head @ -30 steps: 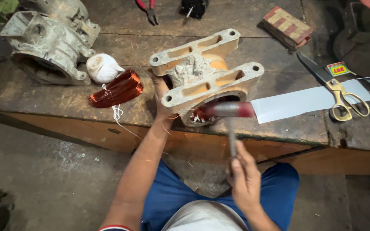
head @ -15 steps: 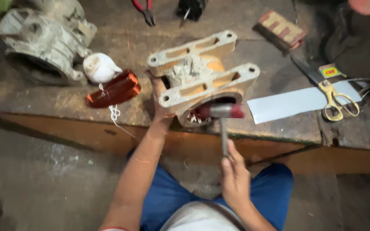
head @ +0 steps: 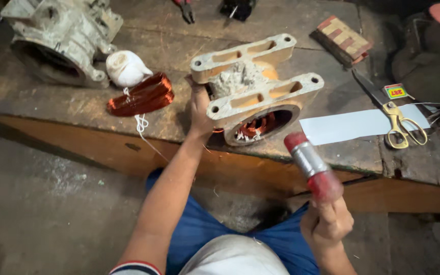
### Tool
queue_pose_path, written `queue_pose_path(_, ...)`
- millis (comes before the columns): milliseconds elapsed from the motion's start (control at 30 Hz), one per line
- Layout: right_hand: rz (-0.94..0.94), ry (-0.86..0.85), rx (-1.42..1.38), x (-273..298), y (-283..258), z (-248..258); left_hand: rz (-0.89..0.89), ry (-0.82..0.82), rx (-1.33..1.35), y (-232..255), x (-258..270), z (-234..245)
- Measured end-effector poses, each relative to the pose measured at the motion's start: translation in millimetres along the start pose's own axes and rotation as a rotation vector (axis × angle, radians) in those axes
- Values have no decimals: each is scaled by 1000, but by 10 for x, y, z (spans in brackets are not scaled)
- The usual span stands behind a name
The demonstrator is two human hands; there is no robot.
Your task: The person inserts copper wire coils into a motor housing, secures them with a rubber band, and uses a hammer to tap the coils into place. They also use scissors to cut the rubber band and thread to tie the coils.
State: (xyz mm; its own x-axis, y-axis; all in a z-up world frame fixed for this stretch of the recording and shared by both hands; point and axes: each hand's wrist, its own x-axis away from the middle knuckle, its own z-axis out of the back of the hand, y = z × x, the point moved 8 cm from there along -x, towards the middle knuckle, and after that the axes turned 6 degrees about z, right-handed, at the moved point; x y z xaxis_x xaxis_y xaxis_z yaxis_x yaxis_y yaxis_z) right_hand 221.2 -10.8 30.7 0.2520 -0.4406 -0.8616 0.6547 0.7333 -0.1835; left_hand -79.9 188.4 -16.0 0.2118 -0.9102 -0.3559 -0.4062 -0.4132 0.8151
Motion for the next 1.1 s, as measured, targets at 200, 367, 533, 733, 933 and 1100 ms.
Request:
queue_pose_path(200,-6,-220,157,-120,-2,-189,-5,-35,40,47,-74,-93)
queue_pose_path(367,153,-55,157,-169,-125,-34,-15,-36,25,8,-25,-49)
queue_pose_path(533,-74,-186,132,-92,125,-65,-8,38,-75,-47,-82,33)
queue_pose_path(733,-192,-13,363,-120,442,392,58,116,-304,175,76,35)
queue_pose_path(933,-271,-182,759,-493,1050,452,-186,120,-512,863,1192,-480)
queue_pose_path(1100,-165,-253,770,-589,1576,152,327,-166,-217,571,1482,-953)
